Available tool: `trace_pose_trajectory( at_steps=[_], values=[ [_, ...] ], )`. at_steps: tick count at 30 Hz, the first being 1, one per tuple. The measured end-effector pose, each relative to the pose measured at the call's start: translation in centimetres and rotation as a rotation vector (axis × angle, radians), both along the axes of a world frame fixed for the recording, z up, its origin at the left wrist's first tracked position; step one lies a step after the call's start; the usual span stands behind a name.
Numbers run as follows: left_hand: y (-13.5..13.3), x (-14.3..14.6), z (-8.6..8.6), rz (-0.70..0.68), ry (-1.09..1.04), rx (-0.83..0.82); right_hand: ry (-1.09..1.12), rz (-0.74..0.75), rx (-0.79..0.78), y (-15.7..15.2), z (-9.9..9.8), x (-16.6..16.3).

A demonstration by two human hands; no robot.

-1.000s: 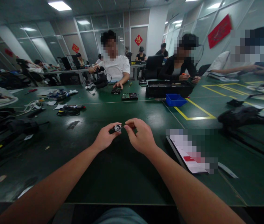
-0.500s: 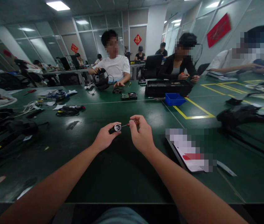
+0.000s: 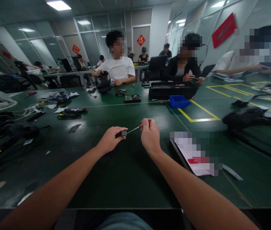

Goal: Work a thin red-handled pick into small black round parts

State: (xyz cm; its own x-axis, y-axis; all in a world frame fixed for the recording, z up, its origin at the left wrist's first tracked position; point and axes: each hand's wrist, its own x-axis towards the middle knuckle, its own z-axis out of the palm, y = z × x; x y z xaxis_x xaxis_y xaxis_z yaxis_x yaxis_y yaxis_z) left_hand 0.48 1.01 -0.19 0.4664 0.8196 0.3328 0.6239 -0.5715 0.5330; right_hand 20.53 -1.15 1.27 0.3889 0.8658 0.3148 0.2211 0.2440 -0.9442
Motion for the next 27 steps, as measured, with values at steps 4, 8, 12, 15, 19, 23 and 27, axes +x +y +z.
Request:
trace_pose_trajectory(
  at_steps=[4, 8, 12, 15, 19, 23, 27],
  values=[
    [-0.1, 0.0, 0.0, 0.005, 0.024, 0.000, -0.129, 0.033, 0.048, -0.7, 0.5, -0.2],
    [-0.3, 0.2, 0.2, 0.000, 0.051, -0.013, -0.241, 0.068, 0.073, -0.9, 0.4, -0.4],
    [-0.4, 0.4, 0.1, -0.020, 0.076, -0.019, -0.387, 0.083, 0.116, -1.0, 0.7, -0.5],
    [-0.2, 0.5, -0.1, -0.032, 0.119, -0.011, -0.497, 0.084, 0.123, -1.2, 1.0, -0.5],
    [-0.1, 0.7, -0.2, -0.048, 0.135, -0.028, -0.612, 0.058, 0.077, -1.1, 1.2, -0.3],
    [-0.2, 0.8, 0.3, -0.018, 0.013, -0.093, -0.609, 0.014, 0.041, -1.0, 1.3, -0.1],
    [-0.2, 0.8, 0.9, 0.062, -0.227, -0.202, -0.565, -0.011, 0.067, -1.1, 1.6, 0.0]
  ],
)
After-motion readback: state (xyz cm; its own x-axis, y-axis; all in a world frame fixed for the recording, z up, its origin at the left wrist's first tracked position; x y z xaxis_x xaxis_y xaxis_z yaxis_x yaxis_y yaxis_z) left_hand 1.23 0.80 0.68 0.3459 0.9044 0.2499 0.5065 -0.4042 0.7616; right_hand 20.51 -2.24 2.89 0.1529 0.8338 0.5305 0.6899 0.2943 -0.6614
